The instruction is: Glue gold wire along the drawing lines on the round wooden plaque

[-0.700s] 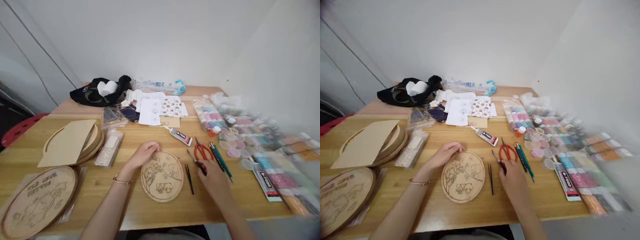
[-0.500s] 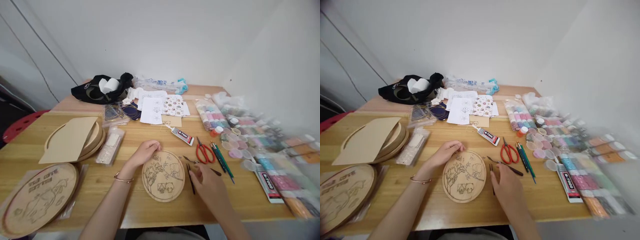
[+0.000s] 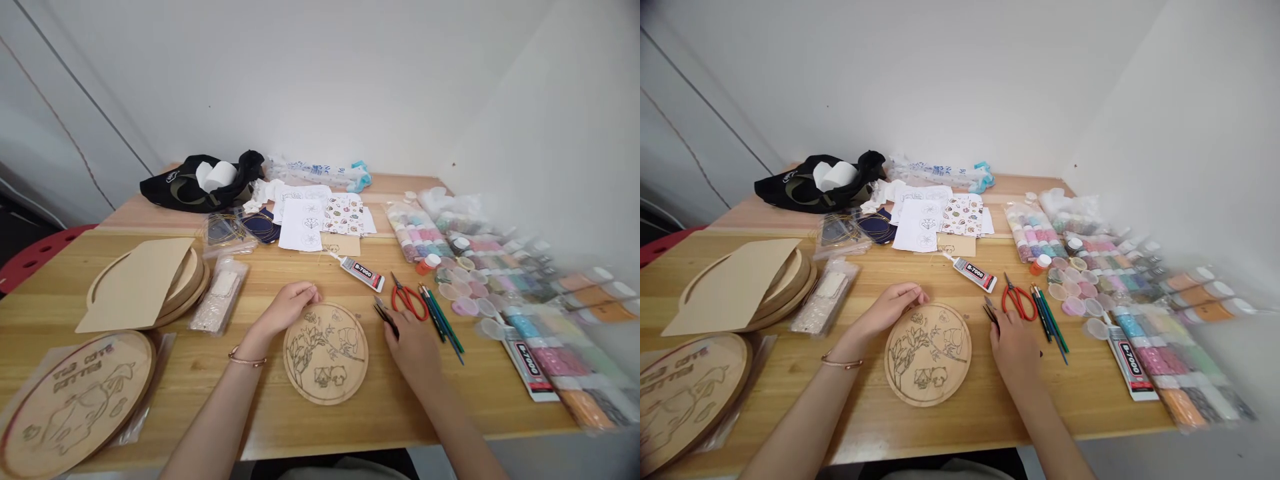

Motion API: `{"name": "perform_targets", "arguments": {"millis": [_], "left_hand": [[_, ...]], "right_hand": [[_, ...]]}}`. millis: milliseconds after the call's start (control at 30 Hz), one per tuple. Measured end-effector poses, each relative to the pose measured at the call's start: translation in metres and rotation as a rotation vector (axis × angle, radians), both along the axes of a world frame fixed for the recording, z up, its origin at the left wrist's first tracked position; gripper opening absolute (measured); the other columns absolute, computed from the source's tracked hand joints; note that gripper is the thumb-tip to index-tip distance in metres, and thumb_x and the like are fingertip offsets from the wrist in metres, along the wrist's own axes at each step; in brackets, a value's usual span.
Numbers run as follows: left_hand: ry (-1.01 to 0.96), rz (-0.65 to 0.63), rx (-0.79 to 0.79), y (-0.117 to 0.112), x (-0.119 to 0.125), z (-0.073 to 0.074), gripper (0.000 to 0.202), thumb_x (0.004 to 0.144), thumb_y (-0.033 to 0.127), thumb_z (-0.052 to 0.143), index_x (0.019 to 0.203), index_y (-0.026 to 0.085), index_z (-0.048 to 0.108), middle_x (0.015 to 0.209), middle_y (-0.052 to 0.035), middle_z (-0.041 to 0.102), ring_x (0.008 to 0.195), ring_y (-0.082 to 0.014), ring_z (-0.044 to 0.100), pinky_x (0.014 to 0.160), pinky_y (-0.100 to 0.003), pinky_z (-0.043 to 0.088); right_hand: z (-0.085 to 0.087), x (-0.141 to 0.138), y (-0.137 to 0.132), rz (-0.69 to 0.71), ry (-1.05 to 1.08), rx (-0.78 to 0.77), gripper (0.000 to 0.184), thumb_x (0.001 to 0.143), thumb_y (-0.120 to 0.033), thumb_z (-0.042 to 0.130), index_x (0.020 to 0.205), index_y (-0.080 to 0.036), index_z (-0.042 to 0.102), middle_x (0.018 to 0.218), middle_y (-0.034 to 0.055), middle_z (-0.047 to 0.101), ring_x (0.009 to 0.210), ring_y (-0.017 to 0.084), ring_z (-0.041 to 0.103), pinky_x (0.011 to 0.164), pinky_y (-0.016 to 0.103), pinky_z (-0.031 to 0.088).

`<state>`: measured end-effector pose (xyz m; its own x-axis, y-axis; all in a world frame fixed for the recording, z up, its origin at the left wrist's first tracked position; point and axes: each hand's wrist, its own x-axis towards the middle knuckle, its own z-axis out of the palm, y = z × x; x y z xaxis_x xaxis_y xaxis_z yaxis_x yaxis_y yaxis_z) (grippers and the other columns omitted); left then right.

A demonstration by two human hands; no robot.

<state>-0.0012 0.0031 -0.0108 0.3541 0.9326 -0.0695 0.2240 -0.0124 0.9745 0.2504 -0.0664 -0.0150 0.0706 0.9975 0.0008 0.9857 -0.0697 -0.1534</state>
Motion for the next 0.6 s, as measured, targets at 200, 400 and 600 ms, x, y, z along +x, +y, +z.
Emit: {"name": "perform_targets", "arguments": {"millis": [200, 400, 600], "left_hand": [[-0.019, 0.008, -0.006, 0.000, 0.001, -0.001, 0.036, 0.083, 0.048, 0.047, 0.067, 0.018, 0.057, 0.078, -0.0055, 0.064, 0.079, -0.0194, 0.057, 0.078, -0.032, 0.045], [-0.043, 0.012, -0.017, -0.001, 0.001, 0.000, 0.035, 0.083, 0.048, 0.047, 0.066, 0.018, 0.056, 0.077, -0.0052, 0.064, 0.080, -0.0194, 0.058, 0.079, -0.032, 0.045], [-0.061, 0.024, -0.016, 0.000, 0.001, 0.000, 0.033, 0.084, 0.043, 0.046, 0.064, 0.018, 0.054, 0.076, -0.0055, 0.064, 0.079, -0.0189, 0.059, 0.079, -0.032, 0.047]], "right_hand": [[0.016, 0.023, 0.012, -0.132, -0.037, -0.007, 0.030, 0.093, -0.029, 0.047, 0.112, -0.016, 0.066, 0.111, 0.0113, 0.067, 0.103, 0.025, 0.062, 0.086, 0.034, 0.048], [0.024, 0.038, 0.036, -0.175, -0.085, -0.131, 0.023, 0.087, -0.019, 0.051, 0.100, -0.015, 0.070, 0.106, 0.0127, 0.069, 0.100, 0.025, 0.064, 0.078, 0.032, 0.046], [0.030, 0.037, 0.061, -0.272, -0.094, -0.219, 0.020, 0.079, -0.032, 0.060, 0.079, -0.015, 0.070, 0.079, 0.0113, 0.071, 0.074, 0.025, 0.067, 0.054, 0.029, 0.039]]}}
